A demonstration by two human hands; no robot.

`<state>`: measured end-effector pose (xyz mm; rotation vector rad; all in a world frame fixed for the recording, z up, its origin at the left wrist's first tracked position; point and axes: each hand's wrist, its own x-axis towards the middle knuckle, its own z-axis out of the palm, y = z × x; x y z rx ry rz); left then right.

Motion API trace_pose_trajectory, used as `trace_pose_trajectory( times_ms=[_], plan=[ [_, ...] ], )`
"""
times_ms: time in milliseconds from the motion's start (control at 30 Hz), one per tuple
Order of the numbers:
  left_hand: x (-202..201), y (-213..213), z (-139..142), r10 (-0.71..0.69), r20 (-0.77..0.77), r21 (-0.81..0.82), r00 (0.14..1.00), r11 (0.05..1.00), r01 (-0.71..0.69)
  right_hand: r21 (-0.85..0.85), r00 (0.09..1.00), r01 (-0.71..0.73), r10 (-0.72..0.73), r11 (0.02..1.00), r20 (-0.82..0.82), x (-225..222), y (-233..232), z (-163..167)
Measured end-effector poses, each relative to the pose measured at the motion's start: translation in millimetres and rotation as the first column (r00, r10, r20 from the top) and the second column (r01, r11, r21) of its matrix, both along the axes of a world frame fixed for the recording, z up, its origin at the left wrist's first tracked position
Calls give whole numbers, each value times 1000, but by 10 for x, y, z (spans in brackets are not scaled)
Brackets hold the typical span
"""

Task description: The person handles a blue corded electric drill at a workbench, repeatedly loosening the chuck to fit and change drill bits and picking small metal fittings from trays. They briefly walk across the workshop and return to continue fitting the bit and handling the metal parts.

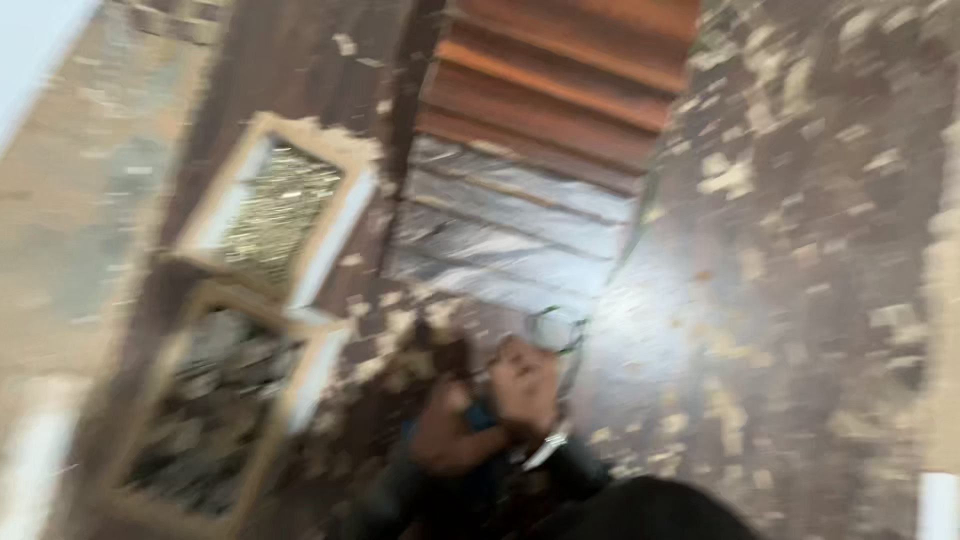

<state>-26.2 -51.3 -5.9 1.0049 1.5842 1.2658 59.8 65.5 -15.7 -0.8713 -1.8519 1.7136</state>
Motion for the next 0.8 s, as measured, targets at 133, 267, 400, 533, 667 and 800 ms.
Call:
trace_pose_trajectory(
  times_ms=[133,267,400,533,667,800],
  plan=[
    [-57,-1,36,28,221,116,975,992,-55,-85,979,-199,203,976,33,-180,264,314],
    [-21,5,114,100,145,-29,984,995,-97,76,687,-595,457,800,566,22,1076,1511],
    [-58,-3,170,143,140,-177,980,977,-118,270,130,-797,-284,540,950,924,1992,2221],
    [-92,26,208,195,206,-47,959,981,-189,328,204,-793,-284,513,937,1358,2359,1867],
    [-125,49,201,147,116,-34,982,989,-144,200,52,-848,-299,491,953,818,2121,1476],
    [-116,38,221,128,113,-23,985,992,-126,42,879,-416,390,908,274,258,1389,1229]
  ],
)
